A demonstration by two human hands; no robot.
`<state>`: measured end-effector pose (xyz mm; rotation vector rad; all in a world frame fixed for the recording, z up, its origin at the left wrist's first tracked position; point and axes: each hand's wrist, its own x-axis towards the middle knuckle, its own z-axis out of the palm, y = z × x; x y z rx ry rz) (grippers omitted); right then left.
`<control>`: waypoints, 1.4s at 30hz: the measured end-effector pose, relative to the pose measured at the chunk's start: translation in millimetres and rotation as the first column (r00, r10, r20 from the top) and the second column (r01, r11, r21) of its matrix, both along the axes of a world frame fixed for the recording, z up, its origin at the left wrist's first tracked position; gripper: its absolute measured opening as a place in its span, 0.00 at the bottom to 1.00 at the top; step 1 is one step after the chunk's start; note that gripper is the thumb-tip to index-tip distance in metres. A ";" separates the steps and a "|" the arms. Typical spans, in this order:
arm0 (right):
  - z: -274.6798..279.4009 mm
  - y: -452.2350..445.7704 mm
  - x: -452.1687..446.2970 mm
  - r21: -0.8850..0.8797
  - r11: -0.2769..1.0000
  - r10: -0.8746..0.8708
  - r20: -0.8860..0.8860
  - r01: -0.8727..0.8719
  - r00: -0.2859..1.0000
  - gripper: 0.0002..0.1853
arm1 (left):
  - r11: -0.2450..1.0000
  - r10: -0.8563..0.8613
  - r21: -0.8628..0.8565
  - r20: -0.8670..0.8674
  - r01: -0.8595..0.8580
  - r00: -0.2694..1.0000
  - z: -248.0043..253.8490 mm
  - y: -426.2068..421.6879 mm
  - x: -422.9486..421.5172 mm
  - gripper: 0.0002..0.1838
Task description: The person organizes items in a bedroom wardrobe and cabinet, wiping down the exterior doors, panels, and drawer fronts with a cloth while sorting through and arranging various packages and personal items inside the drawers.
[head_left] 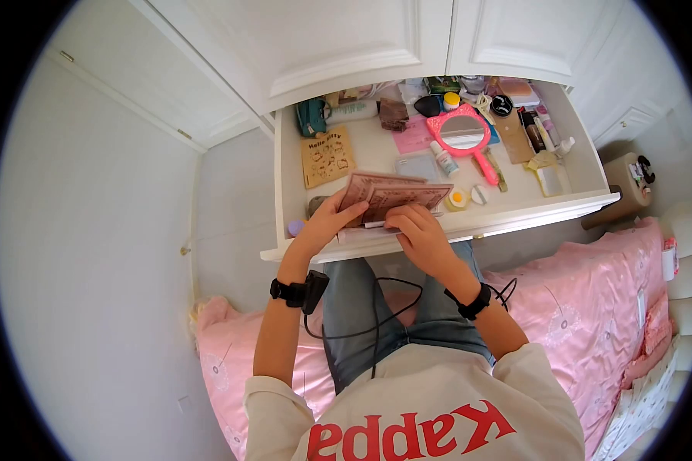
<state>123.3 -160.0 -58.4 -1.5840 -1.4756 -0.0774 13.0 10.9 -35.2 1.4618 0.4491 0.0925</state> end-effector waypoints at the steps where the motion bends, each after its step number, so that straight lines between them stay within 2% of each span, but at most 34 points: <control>1: -0.8 -0.9 -2.1 0.002 1.000 -0.007 0.016 0.007 1.000 0.13 | 1.000 -0.030 -0.001 -0.030 0.030 0.999 0.4 -1.1 -1.3 0.19; 6: -8.4 -5.1 -9.8 -0.014 1.000 0.029 0.062 -0.028 0.998 0.15 | 0.993 -0.111 0.020 -0.169 0.116 0.979 1.5 0.8 -7.2 0.20; 9: -7.6 -6.4 -17.2 0.073 0.990 0.116 0.032 -0.118 0.993 0.14 | 0.977 0.033 0.202 -0.444 0.064 0.896 -0.6 14.5 -6.2 0.18; 12: -4.0 -8.0 -25.4 0.045 0.997 0.063 0.122 -0.069 0.991 0.10 | 0.967 0.245 0.123 -0.185 -0.225 0.952 7.3 7.2 -7.3 0.17; 15: -6.8 -6.9 -27.0 -0.007 0.997 0.083 0.107 -0.083 0.991 0.09 | 0.959 0.252 0.118 0.056 -0.257 0.966 -4.0 10.7 -7.2 0.18; 18: -4.7 -7.5 -27.5 -0.038 0.996 0.076 0.032 -0.075 0.997 0.10 | 0.938 0.302 0.147 0.096 -0.313 0.949 -8.0 9.0 -7.1 0.18; 21: 0.4 -7.5 -24.9 -0.083 0.991 0.107 0.048 -0.102 0.993 0.10 | 0.925 0.355 0.140 0.006 -0.353 0.935 -11.4 11.8 -10.7 0.17; 27: -6.3 1.4 -20.0 -0.112 0.994 0.012 -0.017 -0.014 1.000 0.13 | 0.932 0.354 0.056 0.065 -0.357 0.933 -10.4 13.3 -10.9 0.16; 33: -0.3 -1.2 -30.7 -0.062 0.996 -0.055 0.130 0.064 0.990 0.14 | 0.885 0.463 -0.014 0.140 -0.466 0.875 -2.1 5.4 -8.1 0.16; 36: -10.4 -5.3 -29.7 0.008 0.994 -0.110 -0.008 0.110 0.994 0.14 | 0.790 0.532 0.248 0.175 -0.560 0.828 -10.5 8.4 -8.9 0.17; 39: -16.9 -7.6 -23.2 0.039 0.974 -0.218 -0.115 0.224 0.969 0.14 | 0.711 0.563 0.350 0.235 -0.609 0.792 -11.0 5.3 -7.3 0.18; 42: -9.6 -6.2 -22.0 0.010 0.965 -0.250 -0.271 0.263 0.929 0.13 | 0.718 0.573 0.358 0.182 -0.596 0.799 -7.4 2.0 -6.3 0.19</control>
